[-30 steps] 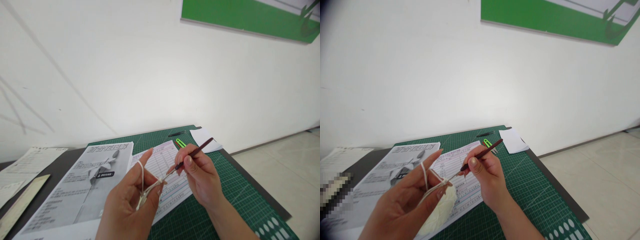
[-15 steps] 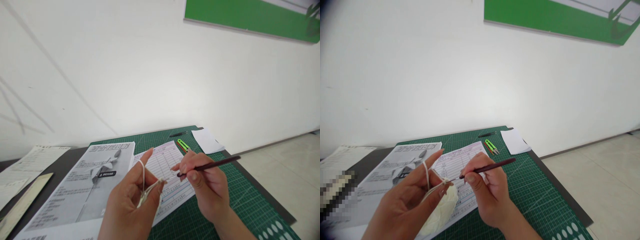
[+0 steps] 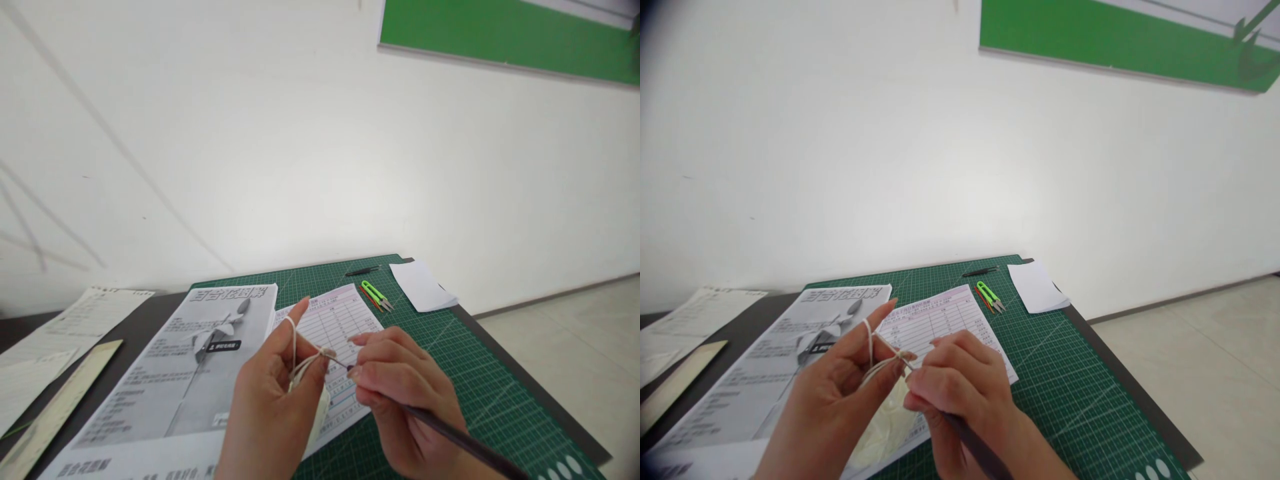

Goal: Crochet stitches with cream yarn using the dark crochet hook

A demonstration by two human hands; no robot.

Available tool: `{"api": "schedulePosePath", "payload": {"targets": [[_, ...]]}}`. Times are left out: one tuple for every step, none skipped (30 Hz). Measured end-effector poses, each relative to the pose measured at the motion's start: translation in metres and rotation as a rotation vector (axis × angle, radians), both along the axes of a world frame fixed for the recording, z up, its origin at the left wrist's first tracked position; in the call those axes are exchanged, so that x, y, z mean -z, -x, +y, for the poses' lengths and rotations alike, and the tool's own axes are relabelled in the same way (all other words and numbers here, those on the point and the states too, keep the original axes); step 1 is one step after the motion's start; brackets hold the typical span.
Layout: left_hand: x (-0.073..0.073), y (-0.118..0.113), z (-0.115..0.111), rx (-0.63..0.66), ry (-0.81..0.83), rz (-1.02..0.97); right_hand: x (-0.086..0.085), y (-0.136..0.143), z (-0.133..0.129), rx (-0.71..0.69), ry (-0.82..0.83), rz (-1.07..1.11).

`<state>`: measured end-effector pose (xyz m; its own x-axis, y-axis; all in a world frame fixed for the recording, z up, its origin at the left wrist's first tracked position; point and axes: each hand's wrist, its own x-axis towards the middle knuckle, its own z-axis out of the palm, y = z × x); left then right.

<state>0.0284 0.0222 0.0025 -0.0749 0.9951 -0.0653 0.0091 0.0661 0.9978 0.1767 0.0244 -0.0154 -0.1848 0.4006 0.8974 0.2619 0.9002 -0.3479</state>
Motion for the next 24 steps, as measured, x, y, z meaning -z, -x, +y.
{"api": "schedulePosePath", "payload": {"targets": [[0.000,0.000,0.000,-0.007,0.015,-0.051,0.000,0.000,0.000,0.009,-0.027,-0.014],[-0.001,-0.001,0.001,-0.011,0.030,-0.108,0.001,0.000,0.001,0.017,-0.040,-0.015],[-0.002,-0.002,0.001,-0.020,0.042,-0.161,0.001,0.000,0.001,0.025,-0.037,-0.005],[-0.003,-0.003,0.001,-0.032,0.051,-0.205,0.001,0.000,0.001,0.032,-0.019,0.016],[-0.004,-0.003,0.000,-0.040,0.059,-0.239,0.000,0.000,0.001,0.040,0.006,0.042],[-0.004,-0.004,0.000,-0.044,0.065,-0.265,0.000,0.000,0.001,0.047,0.024,0.069],[-0.005,-0.005,0.000,-0.048,0.067,-0.287,0.000,0.000,0.001,0.052,0.035,0.089],[-0.005,-0.005,0.000,-0.053,0.065,-0.307,-0.001,0.000,0.001,0.056,0.038,0.102],[-0.004,-0.006,0.000,-0.057,0.064,-0.323,-0.001,0.000,0.001,0.060,0.036,0.107],[-0.003,-0.006,0.000,-0.055,0.064,-0.337,-0.001,0.001,0.001,0.064,0.032,0.101],[-0.002,-0.007,0.000,-0.053,0.063,-0.350,-0.001,0.001,0.001,0.069,0.024,0.088],[-0.001,-0.007,0.000,-0.052,0.063,-0.361,0.000,0.001,0.001,0.073,0.010,0.072],[0.000,-0.007,0.000,-0.050,0.062,-0.372,0.000,0.001,0.001,0.072,-0.007,0.053],[0.001,-0.008,0.000,-0.050,0.059,-0.383,0.000,0.001,0.001,0.068,-0.026,0.037],[0.001,-0.008,0.000,-0.052,0.053,-0.390,0.000,0.001,0.001,0.062,-0.040,0.028],[0.000,-0.009,-0.001,-0.058,0.046,-0.393,0.000,0.001,0.001,0.058,-0.047,0.029],[-0.001,-0.010,-0.002,-0.066,0.041,-0.392,-0.001,0.001,0.001,0.055,-0.046,0.034],[-0.003,-0.010,-0.003,-0.078,0.038,-0.386,-0.002,0.001,0.000,0.054,-0.039,0.041],[-0.005,-0.011,-0.004,-0.094,0.032,-0.379,-0.002,0.001,0.000,0.054,-0.027,0.052],[-0.006,-0.012,-0.005,-0.115,0.023,-0.371,-0.003,0.001,0.000,0.052,-0.013,0.067],[-0.008,-0.012,-0.007,-0.139,0.012,-0.363,-0.003,0.001,0.000,0.042,0.006,0.084],[-0.009,-0.012,-0.008,-0.161,0.001,-0.358,-0.003,0.000,0.000,0.022,0.032,0.106],[-0.010,-0.012,-0.008,-0.174,-0.005,-0.360,-0.002,0.000,0.000,-0.005,0.068,0.133],[-0.010,-0.012,-0.008,-0.179,-0.005,-0.372,-0.001,-0.001,0.001,-0.039,0.115,0.167]]}}
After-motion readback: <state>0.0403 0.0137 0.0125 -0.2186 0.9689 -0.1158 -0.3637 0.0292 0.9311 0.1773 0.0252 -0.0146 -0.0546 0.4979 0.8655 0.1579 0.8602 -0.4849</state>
